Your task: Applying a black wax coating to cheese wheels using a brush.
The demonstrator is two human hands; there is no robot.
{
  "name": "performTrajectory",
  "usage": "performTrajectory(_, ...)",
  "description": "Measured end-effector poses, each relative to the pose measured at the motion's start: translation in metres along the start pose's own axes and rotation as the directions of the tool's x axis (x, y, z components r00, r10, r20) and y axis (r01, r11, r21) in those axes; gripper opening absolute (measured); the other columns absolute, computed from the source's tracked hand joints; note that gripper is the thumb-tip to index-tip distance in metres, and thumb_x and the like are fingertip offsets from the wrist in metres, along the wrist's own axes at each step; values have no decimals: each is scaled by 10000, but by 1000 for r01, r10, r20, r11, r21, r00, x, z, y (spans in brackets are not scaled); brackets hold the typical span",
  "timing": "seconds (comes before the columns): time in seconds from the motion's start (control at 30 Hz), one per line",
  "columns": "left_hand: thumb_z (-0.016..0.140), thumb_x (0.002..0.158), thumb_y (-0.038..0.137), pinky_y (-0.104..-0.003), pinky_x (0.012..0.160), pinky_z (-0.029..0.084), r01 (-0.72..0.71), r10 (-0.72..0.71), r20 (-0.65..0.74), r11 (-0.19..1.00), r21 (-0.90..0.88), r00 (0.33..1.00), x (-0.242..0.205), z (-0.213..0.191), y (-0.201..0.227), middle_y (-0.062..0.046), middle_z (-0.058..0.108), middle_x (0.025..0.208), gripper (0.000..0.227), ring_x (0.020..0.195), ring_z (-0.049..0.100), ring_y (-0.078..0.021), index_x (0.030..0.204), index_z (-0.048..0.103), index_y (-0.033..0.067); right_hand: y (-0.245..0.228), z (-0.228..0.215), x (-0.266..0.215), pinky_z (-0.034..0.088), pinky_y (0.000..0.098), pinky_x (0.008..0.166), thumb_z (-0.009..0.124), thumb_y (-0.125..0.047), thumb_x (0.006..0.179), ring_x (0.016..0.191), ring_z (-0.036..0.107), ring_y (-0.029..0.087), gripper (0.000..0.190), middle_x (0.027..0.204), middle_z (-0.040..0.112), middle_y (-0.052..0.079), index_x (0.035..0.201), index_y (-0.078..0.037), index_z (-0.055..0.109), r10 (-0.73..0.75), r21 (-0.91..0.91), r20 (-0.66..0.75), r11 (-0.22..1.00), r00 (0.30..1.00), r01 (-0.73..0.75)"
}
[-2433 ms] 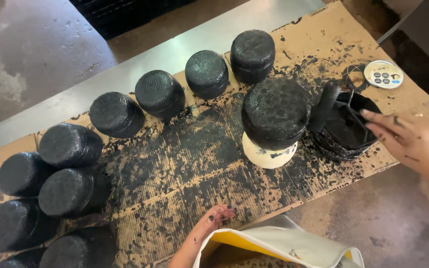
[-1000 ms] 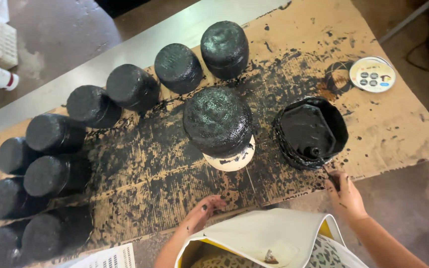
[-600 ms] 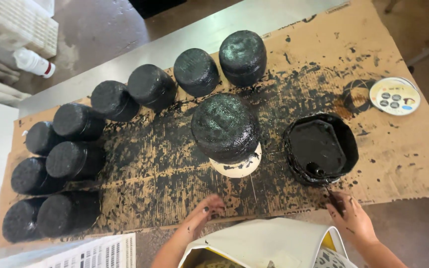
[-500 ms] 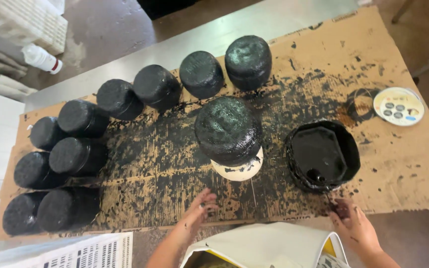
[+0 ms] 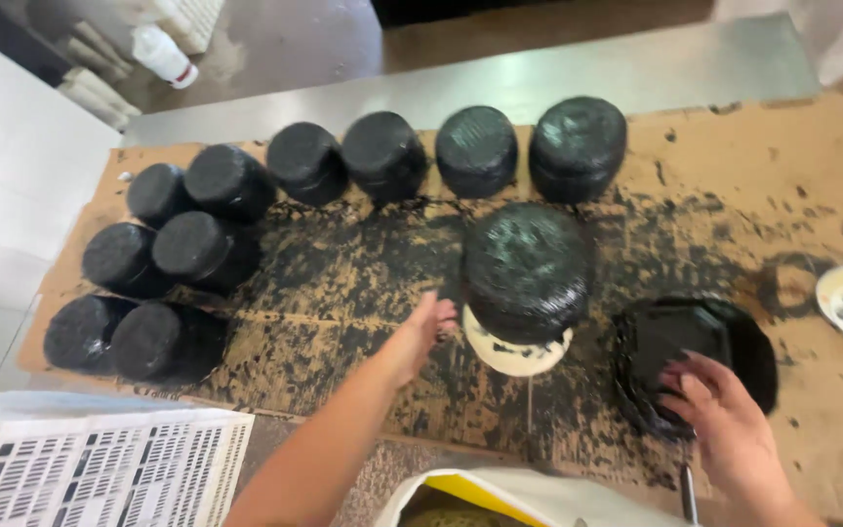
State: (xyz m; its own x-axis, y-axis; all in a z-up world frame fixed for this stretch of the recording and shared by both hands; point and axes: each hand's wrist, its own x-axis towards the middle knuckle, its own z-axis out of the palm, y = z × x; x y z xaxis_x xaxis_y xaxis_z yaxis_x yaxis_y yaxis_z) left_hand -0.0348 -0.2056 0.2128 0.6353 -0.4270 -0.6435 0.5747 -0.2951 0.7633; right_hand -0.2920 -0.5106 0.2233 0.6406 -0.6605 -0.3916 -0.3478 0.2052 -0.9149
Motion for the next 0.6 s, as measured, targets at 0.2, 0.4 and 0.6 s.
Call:
performTrajectory(0.2,151,850,848,-352,826,279,52,-46,130,997,-48,990,100,-18,-9,-13,621,1142,909,928,472,-166,1220,683,212,-43,64,78,355,650,1148,350,-351,1097,1400,453,363,466,1454,486,174,1435,-41,427,333,319,318,844,888,-431)
performTrajectory(0.4,200,834,890,-302,697,247,178,-174,142,984,-13,974,95,-15,23,-69,634,1267,993,808,545,-122,1288,682,149,-85,107,89,334,700,1114,292,-401,1142,1249,419,384,500,1421,490,175,1501,-91,449,460,44,365,860,809,-509)
performTrajectory(0.6,213,913,910,-278,571,319,247,-217,286,966,-71,933,133,-11,0,-110,613,1101,1001,820,649,-199,1266,627,71,-112,86,129,286,605,1191,242,-493,1182,1305,371,338,468,1450,422,133,1532,-214,378,583,-46,204,808,787,-587)
